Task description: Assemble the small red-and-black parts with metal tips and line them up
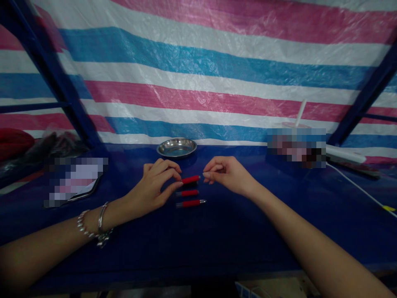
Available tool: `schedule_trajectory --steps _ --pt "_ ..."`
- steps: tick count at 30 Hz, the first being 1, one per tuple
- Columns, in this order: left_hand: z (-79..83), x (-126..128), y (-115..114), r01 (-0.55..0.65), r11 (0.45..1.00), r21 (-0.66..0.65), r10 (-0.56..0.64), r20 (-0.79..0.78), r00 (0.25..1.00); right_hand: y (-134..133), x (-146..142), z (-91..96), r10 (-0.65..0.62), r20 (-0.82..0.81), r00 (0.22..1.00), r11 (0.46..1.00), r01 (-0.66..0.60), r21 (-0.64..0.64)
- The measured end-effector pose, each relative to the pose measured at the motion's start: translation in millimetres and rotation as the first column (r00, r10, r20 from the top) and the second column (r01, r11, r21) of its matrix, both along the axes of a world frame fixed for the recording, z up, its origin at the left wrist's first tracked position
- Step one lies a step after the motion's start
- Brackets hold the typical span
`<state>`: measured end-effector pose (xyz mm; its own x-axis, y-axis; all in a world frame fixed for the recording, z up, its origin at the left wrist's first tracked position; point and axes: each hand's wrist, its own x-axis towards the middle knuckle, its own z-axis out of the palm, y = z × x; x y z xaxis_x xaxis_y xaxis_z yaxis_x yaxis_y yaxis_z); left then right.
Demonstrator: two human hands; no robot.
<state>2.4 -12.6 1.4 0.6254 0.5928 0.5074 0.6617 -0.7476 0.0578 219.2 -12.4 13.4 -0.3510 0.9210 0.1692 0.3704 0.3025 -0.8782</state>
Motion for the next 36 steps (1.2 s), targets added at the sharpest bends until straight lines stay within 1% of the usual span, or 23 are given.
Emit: schedule_trajectory --steps 3,8,15,30,36 --pt "-0.8 0.5 -0.8 0.000 1.000 0.013 0.000 0.022 1.000 -2.1 -3.0 -0.1 0.018 -0.032 0.999 0.999 -0.019 -0.026" --pt "-2.7 1.3 -2.1 0.010 1.000 0.004 -0.010 0.026 1.000 -2.1 -4.4 -2.4 0.048 -0.091 0.995 0.999 -0.049 -0.012" --pt "-3.2 2.0 -2.6 0.006 1.000 -0.008 -0.005 0.045 0.999 -1.0 -5.4 -5.5 0.074 -0.143 0.987 0.997 -0.079 -0.028" --pt "-4.7 2.8 -4.7 0.000 1.000 -0.007 0.000 0.044 0.999 -1.0 -8.8 -7.8 0.018 -0.114 0.993 1.000 -0.017 0.010" --pt "-5.1 3.2 -5.3 0.008 1.000 -0.004 -0.008 0.046 0.999 -1.3 -8.8 -8.1 0.020 -0.103 0.995 1.000 -0.018 0.014"
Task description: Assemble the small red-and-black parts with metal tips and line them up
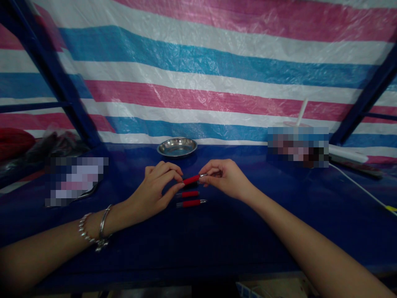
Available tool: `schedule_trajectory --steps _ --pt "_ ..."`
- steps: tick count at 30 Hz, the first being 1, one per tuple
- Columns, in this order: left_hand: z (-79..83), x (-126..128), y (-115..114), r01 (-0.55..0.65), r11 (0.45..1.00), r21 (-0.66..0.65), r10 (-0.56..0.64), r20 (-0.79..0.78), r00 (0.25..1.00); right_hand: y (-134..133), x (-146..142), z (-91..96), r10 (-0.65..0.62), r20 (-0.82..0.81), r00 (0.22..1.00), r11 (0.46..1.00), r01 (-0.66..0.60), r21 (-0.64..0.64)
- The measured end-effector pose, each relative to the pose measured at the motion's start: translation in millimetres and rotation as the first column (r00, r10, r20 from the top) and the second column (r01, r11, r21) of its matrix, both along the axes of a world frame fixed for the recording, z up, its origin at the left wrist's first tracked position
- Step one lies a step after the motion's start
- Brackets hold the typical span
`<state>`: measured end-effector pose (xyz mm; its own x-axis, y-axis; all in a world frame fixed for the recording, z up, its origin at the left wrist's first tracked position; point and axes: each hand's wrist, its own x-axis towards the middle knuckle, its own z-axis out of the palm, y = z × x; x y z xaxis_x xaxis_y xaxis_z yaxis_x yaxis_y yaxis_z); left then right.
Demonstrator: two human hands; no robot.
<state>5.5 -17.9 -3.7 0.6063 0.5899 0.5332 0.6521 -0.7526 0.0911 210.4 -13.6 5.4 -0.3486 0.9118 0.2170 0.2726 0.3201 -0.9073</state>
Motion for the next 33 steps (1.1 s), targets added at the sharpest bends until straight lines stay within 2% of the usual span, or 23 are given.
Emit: schedule_trajectory --steps 7,12,19,24,29,33 --pt "-0.2 0.6 0.8 -0.003 1.000 0.009 0.003 -0.002 1.000 -0.6 1.8 0.1 0.042 0.067 0.997 0.998 -0.045 0.046" --pt "-0.4 0.6 0.7 -0.004 1.000 0.021 0.004 0.004 1.000 -0.5 1.8 0.1 0.036 0.182 0.983 0.991 -0.059 0.121" --pt "0.4 0.3 0.2 -0.028 0.999 0.038 0.028 0.010 1.000 0.2 2.2 -2.2 -0.013 0.053 0.998 0.990 0.006 0.143" --pt "0.5 0.4 -0.3 -0.021 0.999 0.035 0.021 0.008 1.000 -0.3 1.4 -1.6 0.003 0.077 0.997 0.992 -0.013 0.122" --pt "0.3 0.4 -1.0 -0.023 0.999 0.029 0.023 0.003 1.000 0.4 2.1 -2.4 0.070 0.162 0.984 0.989 -0.089 0.118" --pt "0.2 0.3 -0.7 -0.029 0.999 0.036 0.028 0.014 1.000 1.1 1.8 -4.8 0.046 0.104 0.993 0.993 -0.057 0.105"
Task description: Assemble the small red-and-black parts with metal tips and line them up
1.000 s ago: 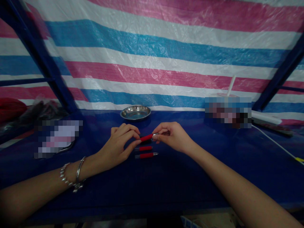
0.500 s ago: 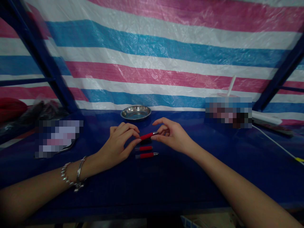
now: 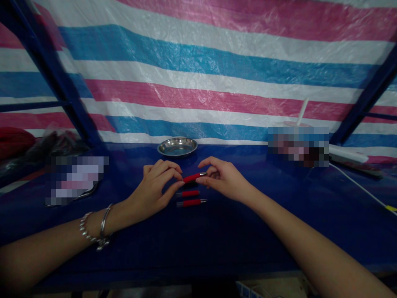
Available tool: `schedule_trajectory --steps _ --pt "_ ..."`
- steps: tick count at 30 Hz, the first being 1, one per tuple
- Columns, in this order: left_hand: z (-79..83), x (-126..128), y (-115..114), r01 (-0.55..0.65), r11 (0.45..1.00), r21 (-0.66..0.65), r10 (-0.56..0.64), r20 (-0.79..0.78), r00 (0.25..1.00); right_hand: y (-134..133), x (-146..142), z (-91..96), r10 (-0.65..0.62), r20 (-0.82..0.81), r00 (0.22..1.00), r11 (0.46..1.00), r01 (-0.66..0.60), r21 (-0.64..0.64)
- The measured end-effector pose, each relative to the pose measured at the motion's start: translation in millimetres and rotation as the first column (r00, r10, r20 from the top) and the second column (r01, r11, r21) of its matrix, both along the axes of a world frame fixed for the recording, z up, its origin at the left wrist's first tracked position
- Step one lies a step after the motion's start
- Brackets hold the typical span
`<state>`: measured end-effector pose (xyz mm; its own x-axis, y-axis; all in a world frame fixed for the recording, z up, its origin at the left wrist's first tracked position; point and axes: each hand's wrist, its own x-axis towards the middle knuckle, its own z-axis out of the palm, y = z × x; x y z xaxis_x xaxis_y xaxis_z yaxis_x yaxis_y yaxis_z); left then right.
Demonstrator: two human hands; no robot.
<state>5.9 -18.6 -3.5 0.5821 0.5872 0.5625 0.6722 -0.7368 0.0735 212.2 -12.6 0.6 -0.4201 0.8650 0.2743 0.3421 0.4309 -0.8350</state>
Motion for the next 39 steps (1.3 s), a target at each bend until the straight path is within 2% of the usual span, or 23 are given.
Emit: schedule_trajectory --steps 5,9,16,23,39 --pt "0.4 0.1 0.1 -0.002 1.000 -0.007 0.002 -0.004 1.000 -0.2 0.1 0.8 -0.014 0.034 0.999 0.999 0.012 0.046" --pt "0.6 0.2 -0.3 -0.002 1.000 -0.005 0.002 -0.010 1.000 -0.1 1.6 3.4 0.000 0.143 0.990 0.994 -0.015 0.109" --pt "0.5 0.1 -0.1 -0.010 1.000 0.002 0.010 -0.010 1.000 1.6 3.9 2.0 -0.085 0.166 0.982 0.974 0.047 0.222" --pt "0.5 -0.1 -0.4 -0.004 1.000 0.001 0.004 0.004 1.000 -0.4 3.5 4.6 -0.083 0.218 0.972 0.971 0.030 0.237" --pt "0.7 0.4 -1.1 -0.003 1.000 0.015 0.002 0.017 1.000 -3.8 1.1 5.3 -0.139 0.223 0.965 0.954 0.070 0.293"
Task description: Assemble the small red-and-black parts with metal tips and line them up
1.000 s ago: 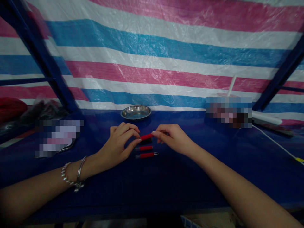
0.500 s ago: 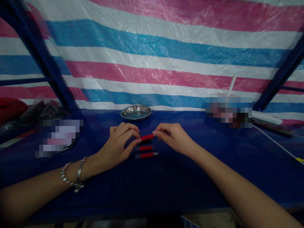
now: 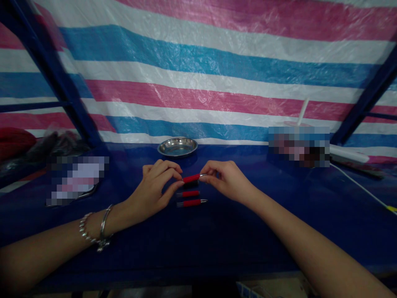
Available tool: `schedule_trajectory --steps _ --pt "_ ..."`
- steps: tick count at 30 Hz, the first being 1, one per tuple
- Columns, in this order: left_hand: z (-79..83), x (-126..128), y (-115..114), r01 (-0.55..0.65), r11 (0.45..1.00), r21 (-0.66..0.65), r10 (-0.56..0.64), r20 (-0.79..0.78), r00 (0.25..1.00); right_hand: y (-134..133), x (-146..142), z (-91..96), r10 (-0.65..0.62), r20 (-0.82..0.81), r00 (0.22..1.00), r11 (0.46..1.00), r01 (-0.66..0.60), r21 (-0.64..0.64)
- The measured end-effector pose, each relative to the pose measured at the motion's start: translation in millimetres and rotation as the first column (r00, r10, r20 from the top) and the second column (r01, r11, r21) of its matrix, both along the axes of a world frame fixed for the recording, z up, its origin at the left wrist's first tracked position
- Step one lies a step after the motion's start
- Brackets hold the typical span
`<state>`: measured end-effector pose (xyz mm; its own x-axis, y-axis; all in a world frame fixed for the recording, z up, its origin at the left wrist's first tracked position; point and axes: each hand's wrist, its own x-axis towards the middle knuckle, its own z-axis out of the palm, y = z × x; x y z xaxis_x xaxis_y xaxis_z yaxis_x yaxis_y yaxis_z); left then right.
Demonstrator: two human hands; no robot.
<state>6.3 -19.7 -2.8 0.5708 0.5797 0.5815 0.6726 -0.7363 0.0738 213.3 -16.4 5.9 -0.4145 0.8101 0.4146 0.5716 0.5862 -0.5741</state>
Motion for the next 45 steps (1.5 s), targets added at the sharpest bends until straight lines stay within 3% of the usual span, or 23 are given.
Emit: schedule_trajectory --steps 15,22,28,33,45 --pt "-0.2 0 0 -0.001 1.000 -0.001 0.001 -0.017 1.000 -1 0 1.7 0.014 -0.006 1.000 0.999 -0.014 -0.047" --pt "0.3 -1 3 -0.035 0.996 -0.076 0.030 -0.067 0.997 1 3 3.9 -0.008 -0.052 0.999 0.999 0.006 -0.033" --pt "-1.9 -5 9 0.024 0.981 -0.191 -0.056 -0.165 0.985 1 7 7.9 -0.037 -0.120 0.992 0.999 0.037 -0.003" --pt "-2.5 -7 10 0.075 0.975 -0.207 -0.115 -0.187 0.976 3 8 6.9 -0.048 -0.105 0.993 0.999 0.048 -0.006" --pt "-0.1 -11 12 0.061 0.974 -0.217 -0.115 -0.245 0.963 4 8 5.2 -0.035 -0.061 0.998 0.997 0.031 -0.072"
